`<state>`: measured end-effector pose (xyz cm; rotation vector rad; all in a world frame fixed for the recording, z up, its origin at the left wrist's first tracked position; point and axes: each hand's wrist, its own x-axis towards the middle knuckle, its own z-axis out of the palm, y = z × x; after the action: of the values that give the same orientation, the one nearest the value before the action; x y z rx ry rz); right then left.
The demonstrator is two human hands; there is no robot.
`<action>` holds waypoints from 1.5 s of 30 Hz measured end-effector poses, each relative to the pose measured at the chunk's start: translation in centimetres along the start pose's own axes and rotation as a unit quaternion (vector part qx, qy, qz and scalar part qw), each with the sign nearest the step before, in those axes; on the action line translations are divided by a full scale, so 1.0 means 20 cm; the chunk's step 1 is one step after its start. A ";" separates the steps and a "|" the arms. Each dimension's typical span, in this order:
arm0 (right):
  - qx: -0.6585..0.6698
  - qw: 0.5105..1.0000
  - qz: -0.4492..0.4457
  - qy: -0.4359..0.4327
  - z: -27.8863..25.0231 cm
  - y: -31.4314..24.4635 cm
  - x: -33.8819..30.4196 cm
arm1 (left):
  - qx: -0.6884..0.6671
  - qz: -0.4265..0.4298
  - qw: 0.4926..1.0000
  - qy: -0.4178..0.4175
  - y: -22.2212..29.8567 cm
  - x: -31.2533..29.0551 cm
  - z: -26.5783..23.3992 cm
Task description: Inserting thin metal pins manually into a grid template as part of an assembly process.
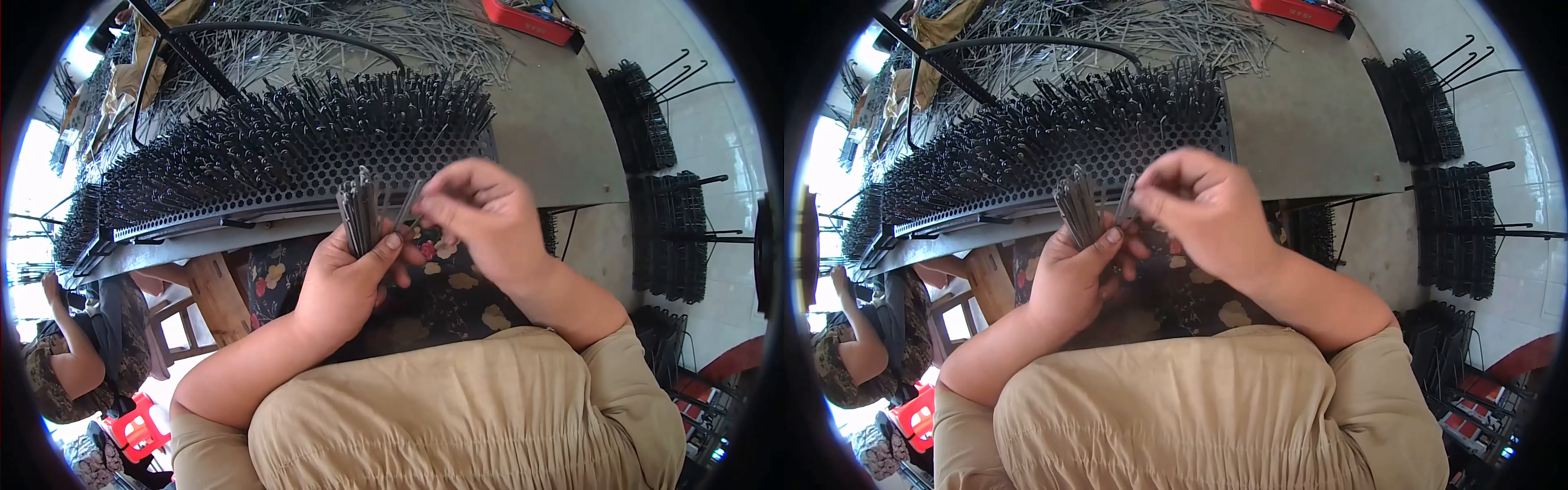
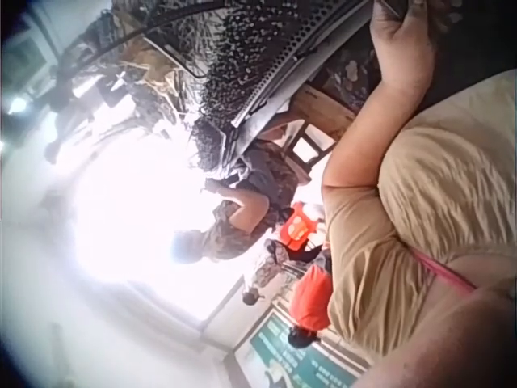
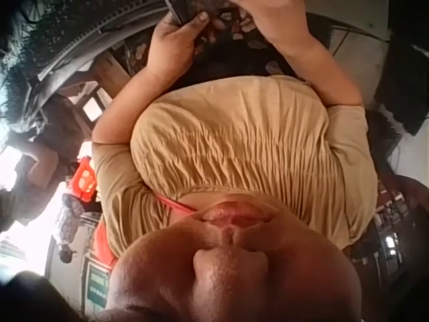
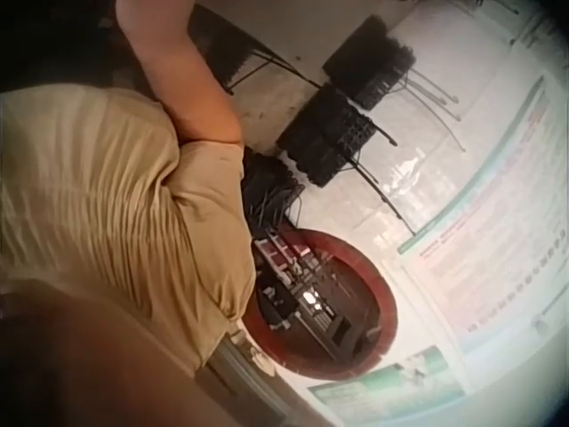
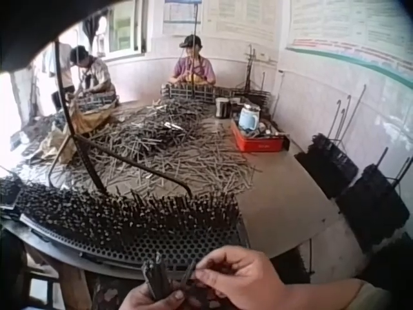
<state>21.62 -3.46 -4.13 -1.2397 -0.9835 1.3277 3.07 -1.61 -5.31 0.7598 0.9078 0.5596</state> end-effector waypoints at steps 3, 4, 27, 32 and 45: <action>-0.001 0.979 -0.196 0.065 -0.07 -0.06 0.10 | 0.024 0.012 0.999 0.017 -0.02 0.01 -0.04; -0.072 0.941 -0.313 0.111 -0.10 -0.06 0.15 | 0.025 0.006 0.999 0.018 -0.03 0.01 -0.05; -0.035 0.994 -0.093 -0.036 -0.02 0.02 0.01 | 0.034 0.024 0.999 -0.024 -0.06 0.01 -0.02; 0.000 0.952 -0.262 0.159 -0.25 -0.06 0.12 | 0.035 -0.027 0.998 -0.053 -0.01 0.01 -0.02; -0.141 0.932 -0.271 0.197 -0.36 -0.08 0.13 | -0.087 -0.079 0.993 -0.011 -0.01 0.03 -0.10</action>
<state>29.03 -1.13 -3.84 -1.2574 -1.1373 0.4941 1.70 -0.72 -6.48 0.5313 0.8779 0.4817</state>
